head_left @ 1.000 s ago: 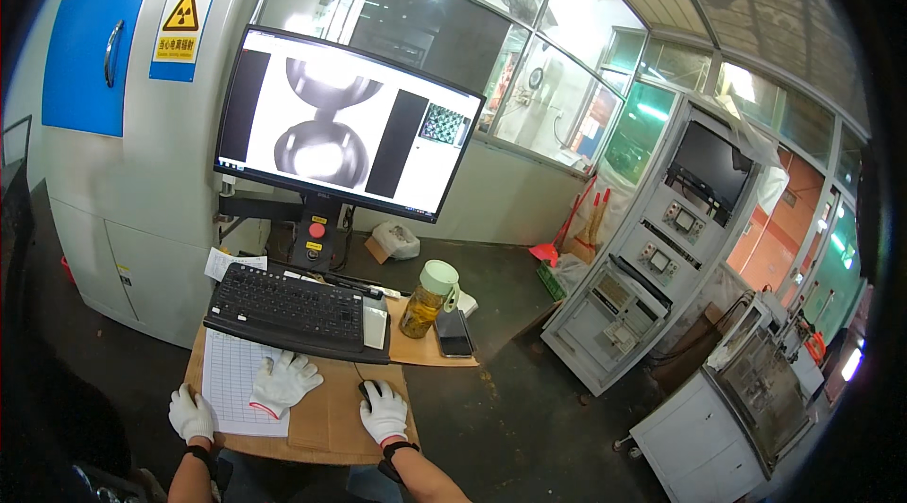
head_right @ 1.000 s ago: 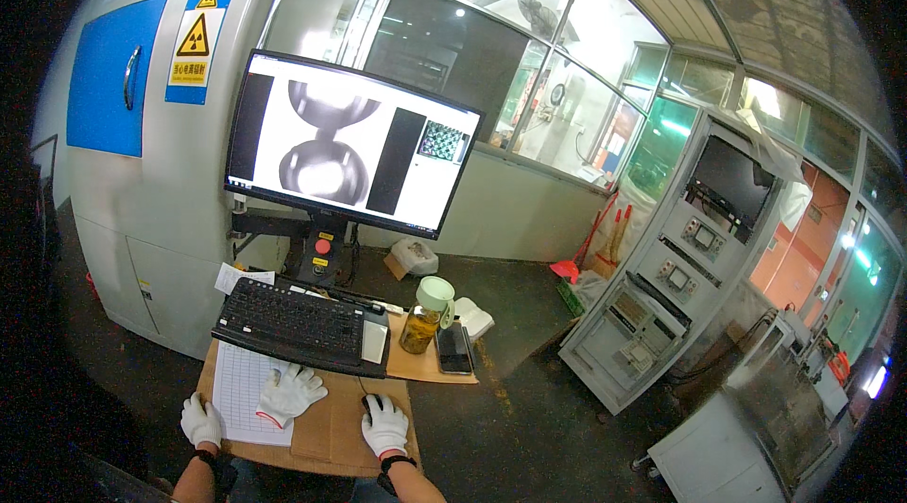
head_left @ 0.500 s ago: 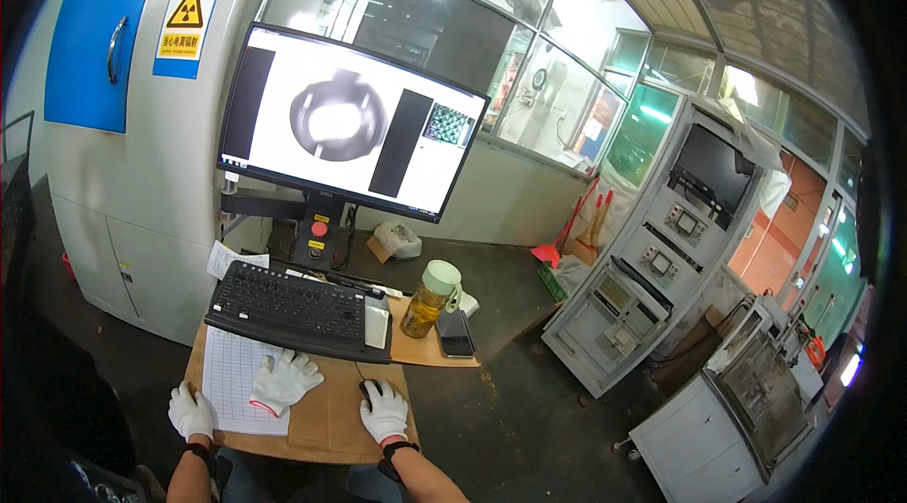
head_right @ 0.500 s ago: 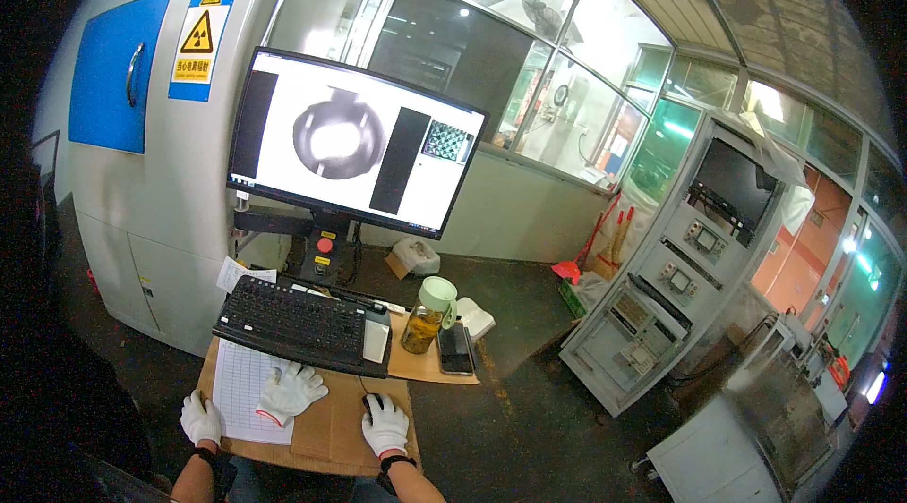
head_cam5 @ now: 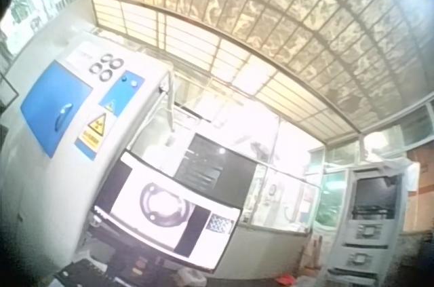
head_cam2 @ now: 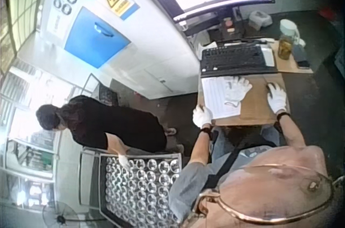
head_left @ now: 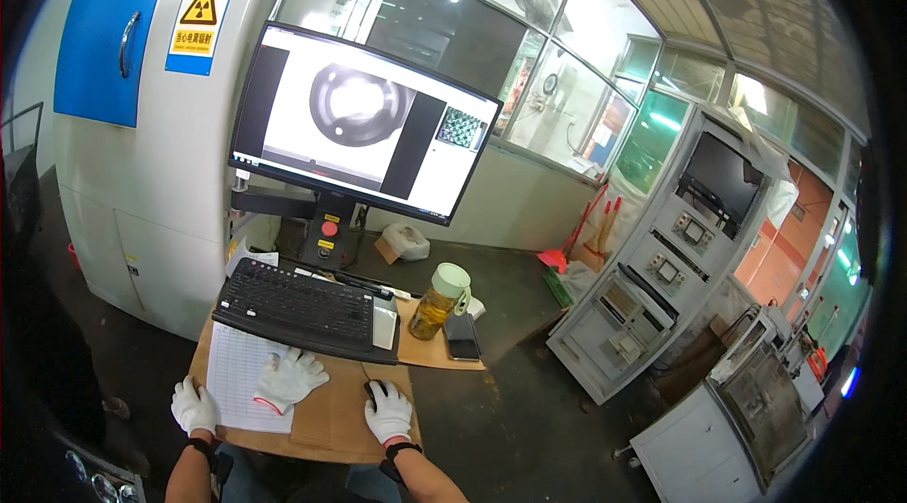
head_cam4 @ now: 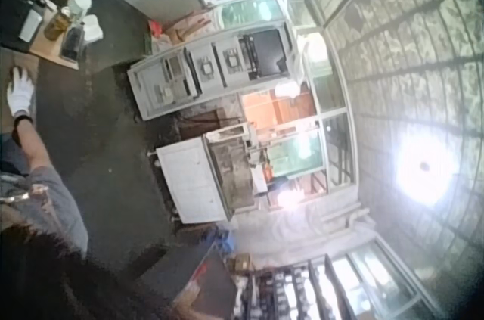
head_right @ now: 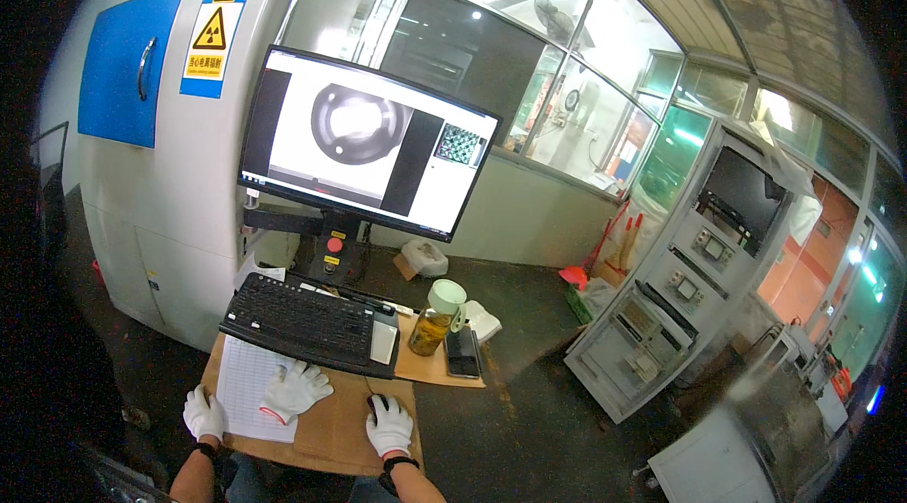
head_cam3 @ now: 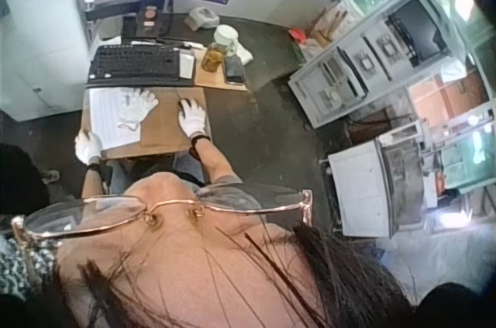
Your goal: Monitor an automated optical inspection process on a computer screen.
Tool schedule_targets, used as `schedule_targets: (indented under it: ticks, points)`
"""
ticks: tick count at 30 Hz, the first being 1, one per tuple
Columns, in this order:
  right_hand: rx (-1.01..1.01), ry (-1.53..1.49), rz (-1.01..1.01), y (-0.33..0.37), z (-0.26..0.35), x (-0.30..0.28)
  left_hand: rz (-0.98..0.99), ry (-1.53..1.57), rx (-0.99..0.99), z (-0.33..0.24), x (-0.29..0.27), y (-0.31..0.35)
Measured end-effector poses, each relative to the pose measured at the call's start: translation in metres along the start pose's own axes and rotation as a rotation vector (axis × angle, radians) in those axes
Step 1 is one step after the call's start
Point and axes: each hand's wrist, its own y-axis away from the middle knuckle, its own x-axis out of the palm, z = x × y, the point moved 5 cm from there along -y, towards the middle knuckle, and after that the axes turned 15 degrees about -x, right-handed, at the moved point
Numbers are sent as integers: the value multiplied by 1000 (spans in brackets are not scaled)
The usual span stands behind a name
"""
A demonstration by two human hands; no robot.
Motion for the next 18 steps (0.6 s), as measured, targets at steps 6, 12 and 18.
schedule_targets:
  ticks: [6,12,18]
  points:
    - [-1,11,-11,0,-1,0,7,-1,-5,-4,-6,2]
    - [4,10,-6,-1,-1,0,-5,6,9,-2,-2,1]
    - [13,11,13,-1,-1,0,-8,11,7,-2,-4,2]
